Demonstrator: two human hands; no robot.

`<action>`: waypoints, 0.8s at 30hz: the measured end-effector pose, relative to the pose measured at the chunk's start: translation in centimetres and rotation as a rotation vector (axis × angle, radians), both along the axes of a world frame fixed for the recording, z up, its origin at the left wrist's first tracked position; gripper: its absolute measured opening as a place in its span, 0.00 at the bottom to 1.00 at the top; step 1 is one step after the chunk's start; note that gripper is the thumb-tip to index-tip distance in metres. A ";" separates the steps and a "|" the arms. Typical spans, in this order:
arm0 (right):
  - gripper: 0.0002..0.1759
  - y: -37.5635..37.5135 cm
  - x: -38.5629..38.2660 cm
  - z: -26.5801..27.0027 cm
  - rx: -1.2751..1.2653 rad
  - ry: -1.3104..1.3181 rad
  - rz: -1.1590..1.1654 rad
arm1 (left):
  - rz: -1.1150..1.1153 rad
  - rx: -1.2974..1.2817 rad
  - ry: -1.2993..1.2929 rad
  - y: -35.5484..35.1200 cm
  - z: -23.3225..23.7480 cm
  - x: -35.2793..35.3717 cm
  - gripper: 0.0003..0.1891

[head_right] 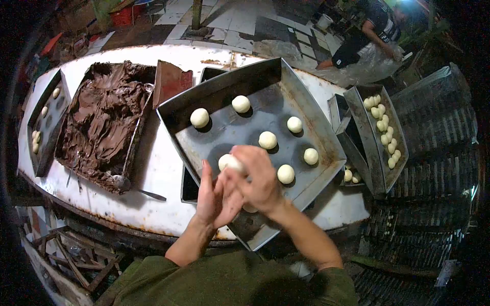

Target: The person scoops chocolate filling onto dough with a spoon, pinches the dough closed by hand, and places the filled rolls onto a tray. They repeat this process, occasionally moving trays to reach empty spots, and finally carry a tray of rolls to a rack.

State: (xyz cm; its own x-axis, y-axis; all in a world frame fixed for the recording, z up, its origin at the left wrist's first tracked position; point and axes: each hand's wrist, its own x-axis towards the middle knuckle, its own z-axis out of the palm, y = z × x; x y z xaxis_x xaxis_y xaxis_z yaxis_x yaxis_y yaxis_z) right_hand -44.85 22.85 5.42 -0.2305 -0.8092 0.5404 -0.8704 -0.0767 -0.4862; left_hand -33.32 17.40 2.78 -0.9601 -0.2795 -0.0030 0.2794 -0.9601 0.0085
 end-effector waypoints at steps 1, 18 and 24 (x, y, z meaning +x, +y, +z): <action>0.17 -0.8 -1.6 0.2 0.034 -0.123 -0.045 | 0.000 -0.003 0.000 0.2 0.1 0.5 0.37; 0.24 -8.6 -22.7 -6.9 0.401 0.101 -0.026 | 0.463 -0.658 -0.422 10.8 4.3 4.8 0.40; 0.20 7.0 -25.5 7.7 0.260 0.342 0.090 | 0.641 -0.698 -0.446 20.8 1.3 1.7 0.30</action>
State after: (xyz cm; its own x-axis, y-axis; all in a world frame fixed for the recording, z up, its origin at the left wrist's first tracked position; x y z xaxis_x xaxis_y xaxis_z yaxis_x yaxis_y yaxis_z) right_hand -70.37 29.84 13.15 0.0042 -0.9372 0.3487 -0.9802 -0.0729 -0.1843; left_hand -31.67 38.23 4.05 -0.5831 -0.8116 0.0374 0.5692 -0.3753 0.7315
